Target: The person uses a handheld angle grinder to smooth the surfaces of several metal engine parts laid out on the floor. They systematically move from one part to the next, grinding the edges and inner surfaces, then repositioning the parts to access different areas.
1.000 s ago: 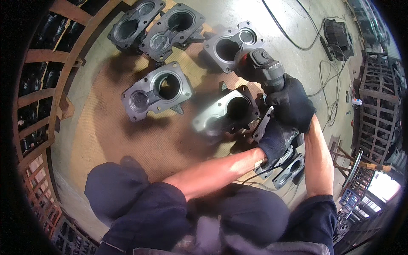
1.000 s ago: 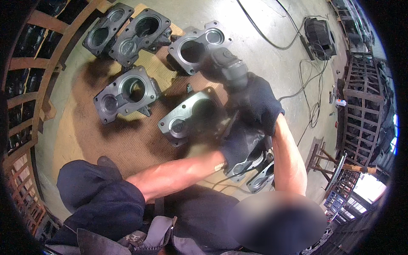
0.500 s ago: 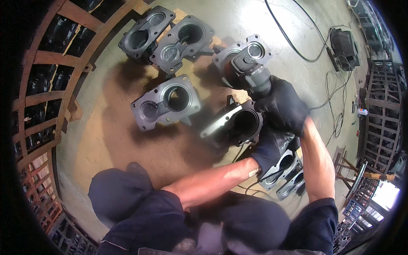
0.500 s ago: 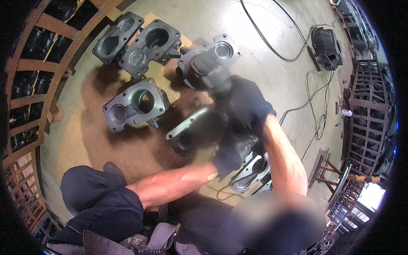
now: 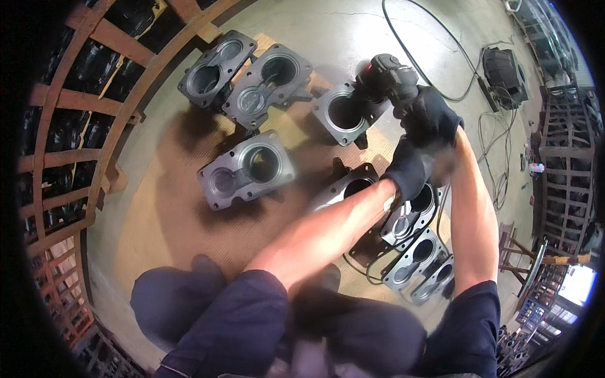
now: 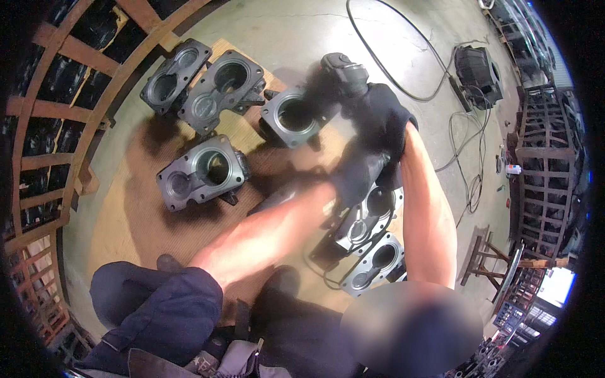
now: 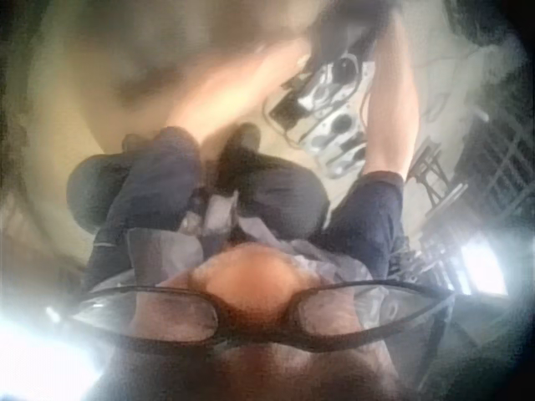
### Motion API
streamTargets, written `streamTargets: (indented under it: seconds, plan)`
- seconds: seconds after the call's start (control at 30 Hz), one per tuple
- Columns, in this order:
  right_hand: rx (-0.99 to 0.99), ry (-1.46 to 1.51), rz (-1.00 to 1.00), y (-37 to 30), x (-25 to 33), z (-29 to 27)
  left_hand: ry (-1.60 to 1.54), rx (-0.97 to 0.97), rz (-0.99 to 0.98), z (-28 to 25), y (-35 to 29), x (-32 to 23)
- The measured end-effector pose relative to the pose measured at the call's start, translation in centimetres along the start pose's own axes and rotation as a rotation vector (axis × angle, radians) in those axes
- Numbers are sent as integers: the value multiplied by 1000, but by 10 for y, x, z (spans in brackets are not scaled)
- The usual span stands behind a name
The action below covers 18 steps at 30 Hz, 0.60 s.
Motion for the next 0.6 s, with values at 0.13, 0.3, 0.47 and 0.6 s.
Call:
streamTargets:
  seconds: [0.13, 0.3, 0.47, 0.6]
  plan:
    - [-27, 84, 12, -7, 2, -8, -75, 38, -90, -3, -6, -31]
    - [39, 127, 156, -16, 11, 32, 177, -146, 93, -17, -57, -25]
    - [83, 13, 47, -41, 35, 85, 255, 50, 100, -16, -107, 2]
    - [69, 12, 80, -48, 29, 74, 134, 45, -32, -9, -108, 16]
Point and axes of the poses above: each hand's wrist, its own y-axis towards the middle knuckle, its own z-axis out of the palm, x = y × z, the point moved 8 cm from there along y, towards the middle knuckle, and after that the axes turned 12 degrees about y, right-handed, at the moved point
